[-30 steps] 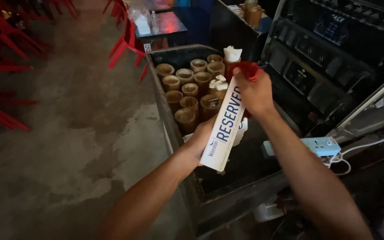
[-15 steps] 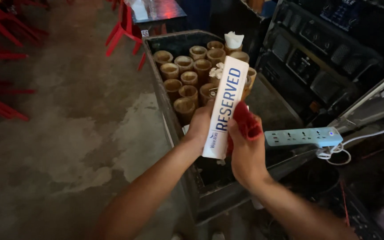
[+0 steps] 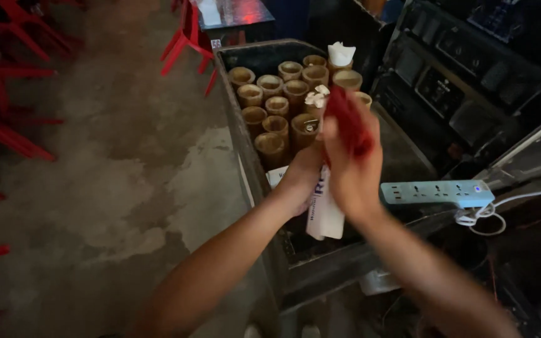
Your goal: Wiping down reserved signs and bamboo cups with a red cloth.
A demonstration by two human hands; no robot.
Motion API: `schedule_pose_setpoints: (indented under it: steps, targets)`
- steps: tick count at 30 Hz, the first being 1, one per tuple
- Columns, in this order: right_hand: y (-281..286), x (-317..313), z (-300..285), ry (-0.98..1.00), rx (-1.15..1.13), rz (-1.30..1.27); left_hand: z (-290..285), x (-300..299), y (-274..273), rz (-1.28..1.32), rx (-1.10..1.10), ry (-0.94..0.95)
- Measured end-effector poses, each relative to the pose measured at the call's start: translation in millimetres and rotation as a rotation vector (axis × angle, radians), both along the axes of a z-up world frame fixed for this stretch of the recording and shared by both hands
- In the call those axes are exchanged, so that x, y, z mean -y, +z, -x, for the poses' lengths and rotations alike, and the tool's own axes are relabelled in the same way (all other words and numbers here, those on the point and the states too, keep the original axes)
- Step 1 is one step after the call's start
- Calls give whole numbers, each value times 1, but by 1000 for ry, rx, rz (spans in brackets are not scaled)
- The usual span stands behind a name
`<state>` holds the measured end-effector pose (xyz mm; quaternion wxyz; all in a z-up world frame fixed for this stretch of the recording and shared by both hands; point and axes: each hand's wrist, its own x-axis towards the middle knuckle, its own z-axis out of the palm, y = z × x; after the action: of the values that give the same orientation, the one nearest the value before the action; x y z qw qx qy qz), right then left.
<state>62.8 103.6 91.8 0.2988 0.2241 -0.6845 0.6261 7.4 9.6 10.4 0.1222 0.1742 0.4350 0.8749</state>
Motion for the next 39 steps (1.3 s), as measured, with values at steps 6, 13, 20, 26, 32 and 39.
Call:
schedule_pose_setpoints:
  steps: [6, 13, 20, 26, 32, 39]
  targets:
    - [-13, 25, 1, 111, 148, -299, 2, 12, -2, -192, 72, -41]
    - [-9, -11, -62, -57, -210, -981, 35, 11, -44, -345, 61, -119]
    - [8, -67, -54, -45, -260, -818, -7, 15, 33, -163, 157, -41]
    - [4, -59, -41, -28, -551, -1381, 10, 7, -6, -20, 222, -176]
    - [23, -64, -7, 146, -424, -1332, -3, 8, 17, 196, 225, -97]
    - [55, -51, 40, -289, -437, -1223, -15, 12, 24, 241, 269, -57]
